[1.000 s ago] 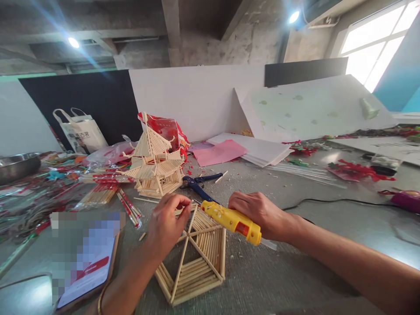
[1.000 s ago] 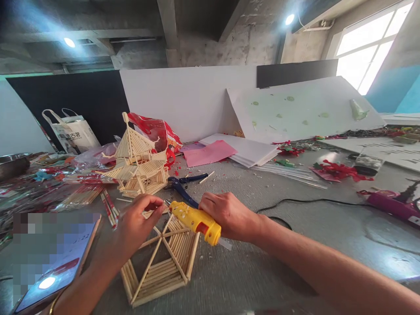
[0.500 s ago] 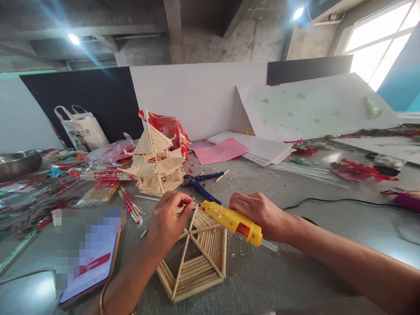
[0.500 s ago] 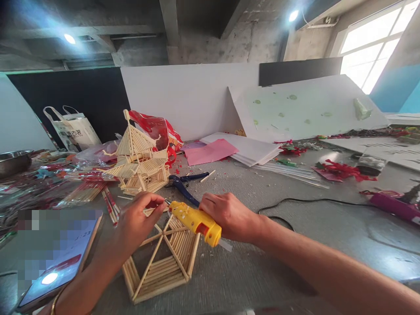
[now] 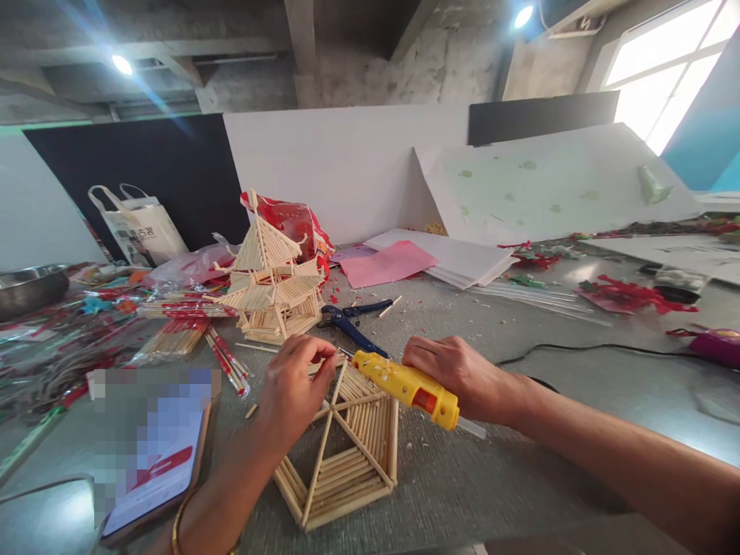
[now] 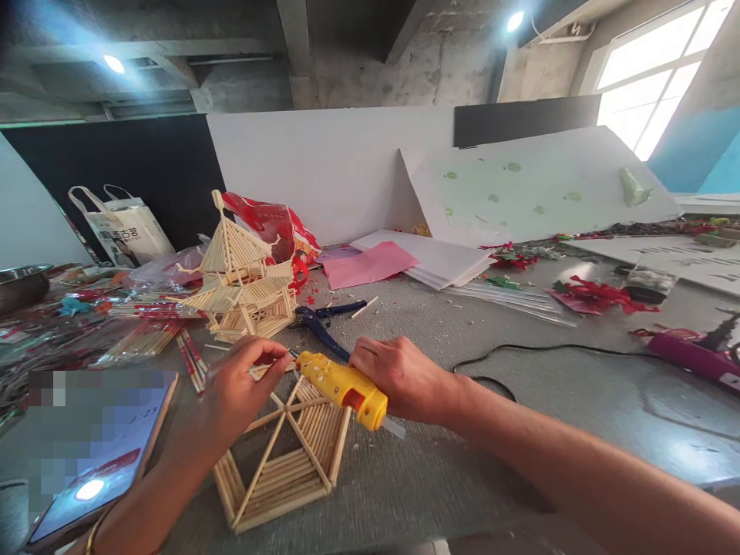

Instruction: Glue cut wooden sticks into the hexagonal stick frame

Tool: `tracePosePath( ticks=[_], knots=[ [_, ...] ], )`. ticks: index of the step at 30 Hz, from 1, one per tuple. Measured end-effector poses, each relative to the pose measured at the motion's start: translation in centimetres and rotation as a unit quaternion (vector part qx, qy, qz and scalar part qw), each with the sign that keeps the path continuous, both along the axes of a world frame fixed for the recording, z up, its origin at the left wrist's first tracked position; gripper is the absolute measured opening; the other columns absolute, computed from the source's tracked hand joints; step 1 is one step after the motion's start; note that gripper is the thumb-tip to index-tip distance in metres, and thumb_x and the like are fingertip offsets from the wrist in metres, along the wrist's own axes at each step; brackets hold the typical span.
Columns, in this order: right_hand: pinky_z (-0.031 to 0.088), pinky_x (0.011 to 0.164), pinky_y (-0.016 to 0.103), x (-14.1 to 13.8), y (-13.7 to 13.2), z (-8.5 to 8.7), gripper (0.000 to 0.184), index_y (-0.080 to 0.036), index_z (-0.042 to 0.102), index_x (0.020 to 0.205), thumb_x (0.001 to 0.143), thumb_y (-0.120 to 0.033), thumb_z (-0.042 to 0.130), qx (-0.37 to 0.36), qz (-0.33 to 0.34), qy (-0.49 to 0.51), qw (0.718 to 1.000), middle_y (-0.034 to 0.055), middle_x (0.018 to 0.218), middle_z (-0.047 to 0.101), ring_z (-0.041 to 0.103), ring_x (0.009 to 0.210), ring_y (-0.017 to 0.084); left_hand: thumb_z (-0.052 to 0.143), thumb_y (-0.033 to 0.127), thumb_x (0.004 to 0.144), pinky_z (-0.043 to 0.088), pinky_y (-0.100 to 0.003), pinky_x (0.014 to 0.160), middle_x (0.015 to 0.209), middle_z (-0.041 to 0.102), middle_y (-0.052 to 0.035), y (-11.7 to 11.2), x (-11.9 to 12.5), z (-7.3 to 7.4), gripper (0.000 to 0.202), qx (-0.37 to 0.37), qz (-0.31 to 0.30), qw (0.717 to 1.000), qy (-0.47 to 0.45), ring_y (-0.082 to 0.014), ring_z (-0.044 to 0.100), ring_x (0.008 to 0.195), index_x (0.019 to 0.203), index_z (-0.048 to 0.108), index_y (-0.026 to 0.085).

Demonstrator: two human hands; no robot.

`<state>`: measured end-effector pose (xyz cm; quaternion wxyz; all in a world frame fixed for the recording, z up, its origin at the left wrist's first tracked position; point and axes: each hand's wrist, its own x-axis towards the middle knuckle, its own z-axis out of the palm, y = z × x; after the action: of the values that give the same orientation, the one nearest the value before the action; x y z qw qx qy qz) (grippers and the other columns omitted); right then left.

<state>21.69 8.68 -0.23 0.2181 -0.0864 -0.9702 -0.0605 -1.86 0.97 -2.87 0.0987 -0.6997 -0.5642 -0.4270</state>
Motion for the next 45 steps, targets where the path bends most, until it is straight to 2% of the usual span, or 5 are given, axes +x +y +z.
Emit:
tracePosePath(
  ticks=[13,19,23,27,45],
  knots=[
    [0.031,0.050,0.024,0.1,0.2,-0.1,0.012,-0.015,0.047,0.075,0.085,-0.018,0.040,0.025,-0.022,0.009,0.999,0.0042,0.071,0.051,0.043,0.059,0.010,0.064,0.028,0.073,0.041,-0.024,0.065,0.069,0.060,0.0006,-0.3,0.4,1.0,0.009,-0.047,-0.009,0.981,-0.186,-0.0122,0.053,0.065,0.074,0.061,0.019],
    [0.033,0.049,0.022,0.3,0.5,-0.6,0.014,-0.013,0.050,0.083,0.086,-0.021,0.039,0.027,-0.059,0.066,0.996,0.0046,0.073,0.052,0.045,0.059,0.010,0.075,0.022,0.061,0.038,-0.017,0.056,0.064,0.056,0.0036,0.5,-0.3,1.3,0.016,-0.140,-0.160,0.785,-0.582,-0.0058,0.048,0.058,0.068,0.062,0.016],
    [0.035,0.050,0.023,0.0,0.0,-0.6,0.014,-0.014,0.050,0.082,0.087,-0.020,0.038,0.051,-0.037,0.061,0.996,0.0048,0.072,0.054,0.046,0.059,0.010,0.076,0.019,0.061,0.038,-0.017,0.051,0.068,0.059,0.0012,1.0,-0.6,1.0,0.016,-0.161,-0.209,0.663,-0.701,-0.0053,0.048,0.058,0.066,0.062,0.013],
    [0.037,0.052,0.023,-0.4,-0.5,-0.7,0.018,-0.014,0.051,0.081,0.089,-0.018,0.035,0.061,-0.019,0.032,0.997,0.0058,0.072,0.054,0.046,0.060,0.011,0.077,0.016,0.060,0.039,-0.017,0.049,0.066,0.057,0.0007,1.0,0.0,1.0,0.017,-0.177,-0.209,0.598,-0.754,-0.0057,0.048,0.057,0.067,0.062,0.011],
    [0.035,0.051,0.024,-0.8,-0.8,-0.9,0.024,-0.014,0.051,0.077,0.091,-0.018,0.032,0.072,-0.023,0.015,0.997,0.0057,0.071,0.054,0.044,0.057,0.010,0.074,0.013,0.061,0.039,-0.018,0.048,0.065,0.058,-0.0007,0.4,1.4,1.4,0.016,-0.214,-0.189,0.555,-0.781,-0.0052,0.048,0.053,0.067,0.060,0.009]
  ],
)
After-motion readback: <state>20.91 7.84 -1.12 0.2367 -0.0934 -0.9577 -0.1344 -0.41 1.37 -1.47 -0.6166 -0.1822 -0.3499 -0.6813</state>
